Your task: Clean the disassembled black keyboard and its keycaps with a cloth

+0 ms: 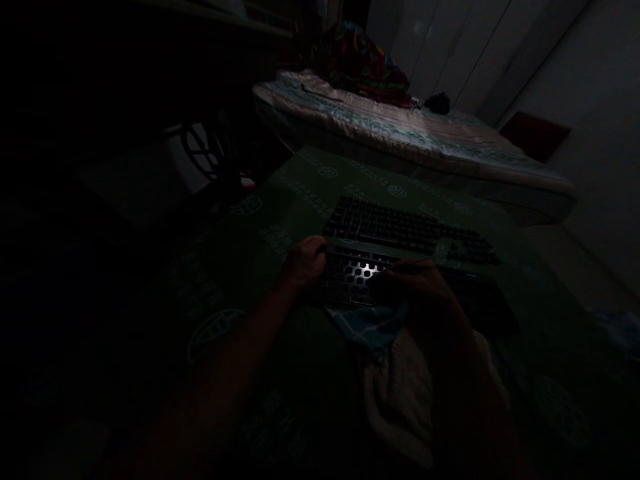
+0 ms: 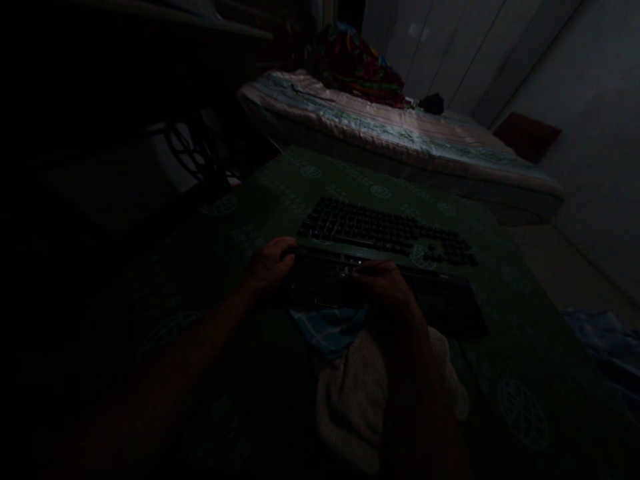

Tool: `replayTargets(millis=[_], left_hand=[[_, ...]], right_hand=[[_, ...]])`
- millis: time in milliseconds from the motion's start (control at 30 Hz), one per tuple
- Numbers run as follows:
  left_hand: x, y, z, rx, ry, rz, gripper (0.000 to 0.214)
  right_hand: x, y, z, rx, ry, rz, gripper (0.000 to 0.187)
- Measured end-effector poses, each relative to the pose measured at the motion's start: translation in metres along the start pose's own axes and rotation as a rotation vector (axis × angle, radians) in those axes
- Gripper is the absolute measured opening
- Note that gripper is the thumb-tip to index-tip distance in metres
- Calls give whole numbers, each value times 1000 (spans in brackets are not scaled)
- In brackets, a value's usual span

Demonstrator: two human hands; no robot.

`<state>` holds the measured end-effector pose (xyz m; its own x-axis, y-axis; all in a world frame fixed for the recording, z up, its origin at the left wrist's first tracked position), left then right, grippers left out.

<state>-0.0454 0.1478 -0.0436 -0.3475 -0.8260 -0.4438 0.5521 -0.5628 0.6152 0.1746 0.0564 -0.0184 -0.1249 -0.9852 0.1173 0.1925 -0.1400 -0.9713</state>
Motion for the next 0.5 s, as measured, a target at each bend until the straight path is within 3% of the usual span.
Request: replayTargets(millis=[167, 367, 500], left_hand=[[0, 0, 0, 1, 1, -2, 25], [-1, -1, -1, -3, 1, 7, 25], [-1, 0, 0, 1, -3, 7, 25]], right_hand=[[0, 2, -5, -15, -93, 17, 21], [0, -1, 5, 58, -17, 21, 21], [0, -1, 3, -6, 11, 59, 18]])
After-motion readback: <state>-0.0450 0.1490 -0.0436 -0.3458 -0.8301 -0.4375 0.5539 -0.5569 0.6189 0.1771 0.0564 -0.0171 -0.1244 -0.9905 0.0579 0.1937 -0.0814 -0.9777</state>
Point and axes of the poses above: each hand's wrist, its own x-axis away from the middle knuckle, its own z-axis out of the back of the hand, y = z × x, the point moved 2 cm from there along -x, towards the middle knuckle, and after that the axes turned 4 degrees about x, right-handed, at the moved point
